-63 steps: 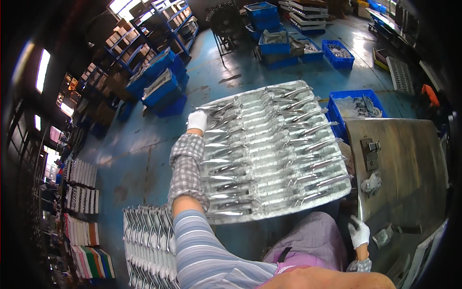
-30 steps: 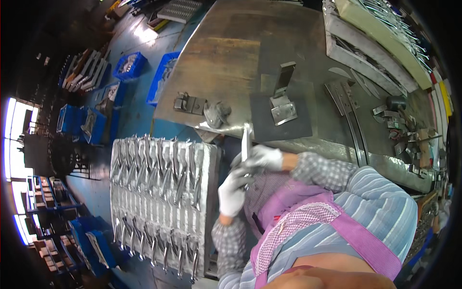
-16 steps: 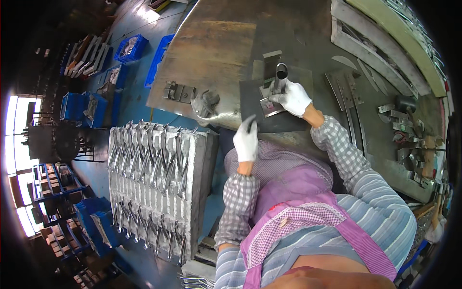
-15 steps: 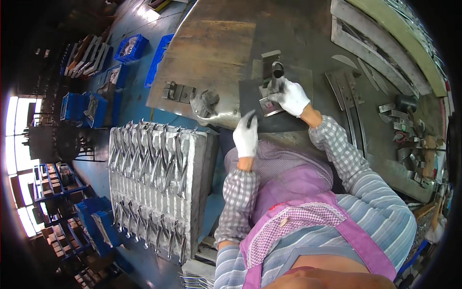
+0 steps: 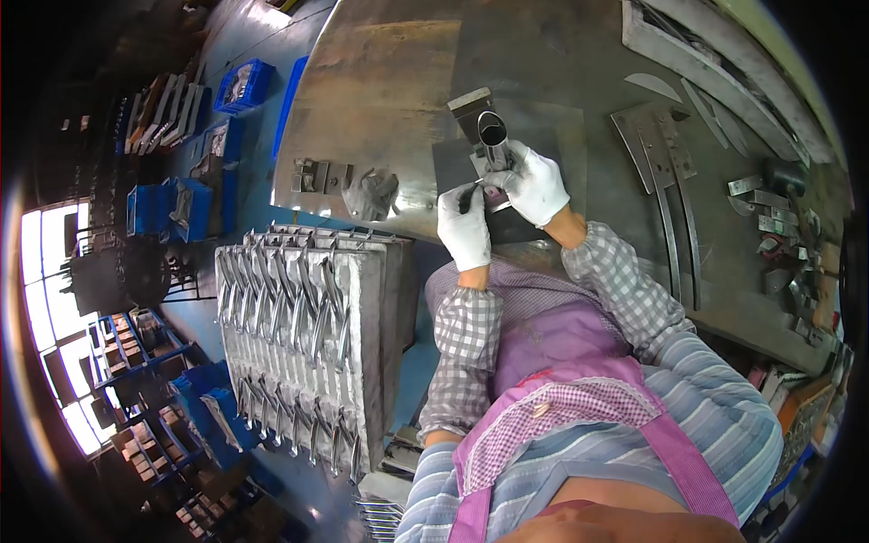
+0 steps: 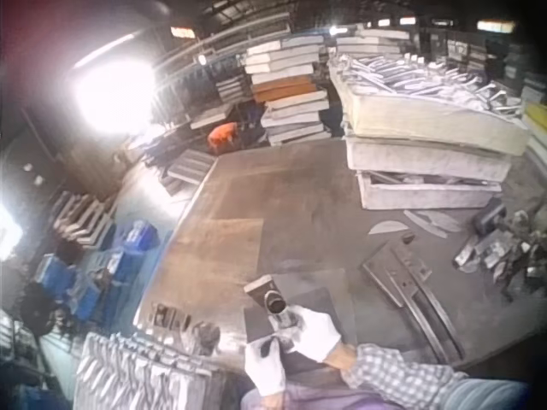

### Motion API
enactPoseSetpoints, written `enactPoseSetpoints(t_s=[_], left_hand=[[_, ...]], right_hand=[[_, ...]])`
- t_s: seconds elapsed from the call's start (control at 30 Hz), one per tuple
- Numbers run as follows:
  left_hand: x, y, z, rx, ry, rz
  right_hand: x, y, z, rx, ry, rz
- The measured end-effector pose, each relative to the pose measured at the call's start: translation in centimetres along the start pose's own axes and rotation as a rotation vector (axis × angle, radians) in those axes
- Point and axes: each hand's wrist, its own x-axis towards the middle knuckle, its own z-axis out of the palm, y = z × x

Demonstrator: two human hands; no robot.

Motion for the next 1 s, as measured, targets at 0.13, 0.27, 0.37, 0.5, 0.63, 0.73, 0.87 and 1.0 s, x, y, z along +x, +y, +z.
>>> enactPoseSetpoints(t_s=[0.13, 0.27, 0.37, 0.5, 0.63, 0.73, 0.87, 1.0], left_hand=[[-0.8, 0.4, 0.4, -0.048, 0.026, -0.055], [-0.4, 0.1, 0.7, 0.157, 0.019, 0.189], [-0.2, -0.1, 0.1, 0.163, -0.012, 0.097], [0.0, 0.3, 0.4, 0.104, -0.058, -0.025], [0.1, 0.3, 0.0, 0.086, -0.093, -0.087], [0.1, -0.4, -0.3, 0.154, -0.101, -0.054], [-0.5, -0.3, 1.4, 0.184, -0.118, 0.025], [0.3, 0.7, 1.1, 0.145, -0.133, -0.054]], right_hand=[[-0.3, 0.6, 0.2, -0.120, 0.048, -0.153], [0.2, 0.5, -1.3, 0.447, -0.176, 0.151], [-0.1, 3.0, -4.2, 0.708, -0.060, 0.275], [-1.4, 5.7, -4.4, -0.042, -0.127, -0.198], [-2.2, 6.1, -3.9, 0.000, -0.081, -0.156], [-2.1, 6.0, -3.6, -0.008, -0.083, -0.183], [-0.8, 6.9, -5.4, -0.175, -0.107, -0.523], [-0.9, 6.0, -4.9, 0.062, -0.060, -0.129]])
